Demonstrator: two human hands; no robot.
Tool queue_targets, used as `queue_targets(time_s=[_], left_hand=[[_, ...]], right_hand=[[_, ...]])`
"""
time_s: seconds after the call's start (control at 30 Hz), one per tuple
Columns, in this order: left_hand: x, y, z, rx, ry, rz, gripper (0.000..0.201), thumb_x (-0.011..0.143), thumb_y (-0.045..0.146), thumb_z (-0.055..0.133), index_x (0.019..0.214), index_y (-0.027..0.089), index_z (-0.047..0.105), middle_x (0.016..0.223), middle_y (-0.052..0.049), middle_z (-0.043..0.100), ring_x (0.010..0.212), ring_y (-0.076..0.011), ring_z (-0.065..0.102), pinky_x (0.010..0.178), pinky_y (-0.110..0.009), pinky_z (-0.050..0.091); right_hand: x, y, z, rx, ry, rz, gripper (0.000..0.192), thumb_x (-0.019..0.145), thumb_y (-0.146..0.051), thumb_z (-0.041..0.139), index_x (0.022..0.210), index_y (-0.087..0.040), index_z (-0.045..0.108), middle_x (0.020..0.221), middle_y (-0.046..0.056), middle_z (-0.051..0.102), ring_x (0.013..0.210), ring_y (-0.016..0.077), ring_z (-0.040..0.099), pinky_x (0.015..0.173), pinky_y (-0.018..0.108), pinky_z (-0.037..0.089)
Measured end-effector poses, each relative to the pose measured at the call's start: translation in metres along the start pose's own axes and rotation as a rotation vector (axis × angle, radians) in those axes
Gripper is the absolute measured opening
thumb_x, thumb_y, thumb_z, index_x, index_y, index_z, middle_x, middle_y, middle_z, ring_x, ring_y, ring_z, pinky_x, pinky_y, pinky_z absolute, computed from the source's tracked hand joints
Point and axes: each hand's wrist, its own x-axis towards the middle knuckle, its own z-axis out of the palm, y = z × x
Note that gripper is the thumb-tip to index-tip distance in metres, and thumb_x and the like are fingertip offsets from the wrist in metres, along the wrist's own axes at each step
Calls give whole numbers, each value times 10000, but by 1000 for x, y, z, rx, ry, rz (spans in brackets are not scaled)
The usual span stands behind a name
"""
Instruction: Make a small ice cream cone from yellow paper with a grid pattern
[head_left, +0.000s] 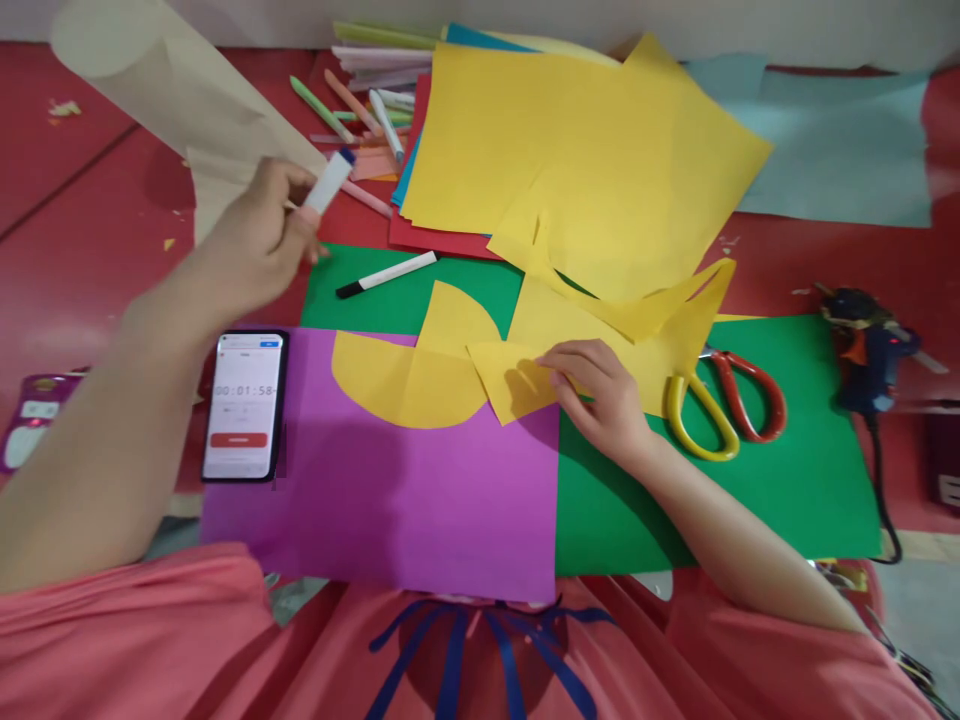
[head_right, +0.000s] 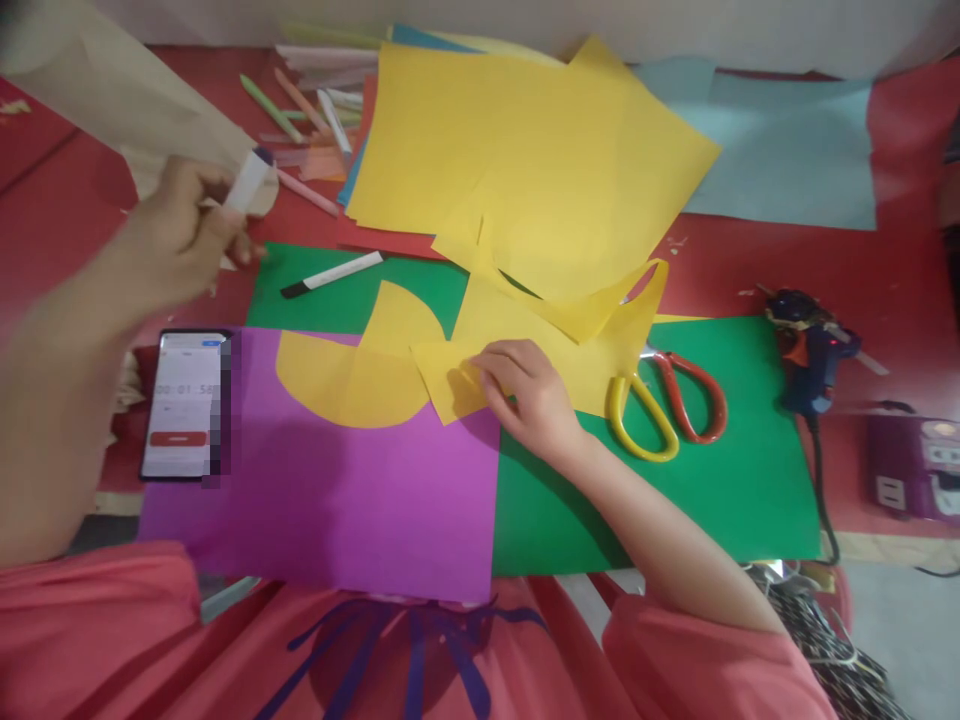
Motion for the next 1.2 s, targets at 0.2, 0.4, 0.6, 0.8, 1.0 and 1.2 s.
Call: queue_targets(time_s=[0.2,0.4,0.6,0.8,1.0,1.2], left_hand=[[-85,111,57,-221,-485,222,342,1009,454,299,1217,252,479,941,-33,685,688,-152,641,561,-261,462],[-125,138,99,-416,-583,375,344,1003,394,345,1237,223,532,1165,-84,688,1013,-239,677,829,-371,543],[-130,132,102,-586,-614,252,349,1002,350,367,1298,248,521,1302,-66,634,1139,-230,633,920,-373,525],[-130,131,105,-668,-642,200,362,983,427,392,1124,230,662,976,-51,728,864,-194,674,770,-308,523],[-138,137,110,-945,-910,-72,430,919,533,483,1170,221,641,739,1,622,594,-113,507,550,-236,423],[-139,126,95,-734,-795,31,384,970,468,364,1157,239,610,747,-2,601,655,-146,550,606,-263,444]], right_hand=[[-9,-19,3,261,-263,-67,605,886,-568,547,1327,-155,520,904,80,704,778,181,670,664,280,529],[-12,-25,5,520,-453,-37,500,956,-493,452,1294,-148,582,959,89,755,776,160,711,668,250,540],[-13,-25,-1,687,-548,114,451,939,-357,521,1350,-174,556,925,44,764,660,117,673,580,213,523],[-14,-21,-2,793,-658,128,475,946,-304,524,1410,-204,497,1205,81,700,987,170,690,762,248,551],[-13,-24,1,952,-739,4,434,958,-252,498,1389,-204,525,1238,82,690,1037,143,687,796,219,533],[-8,-19,-8,933,-668,119,451,949,-426,479,1312,-187,600,921,64,757,689,136,678,596,228,512]])
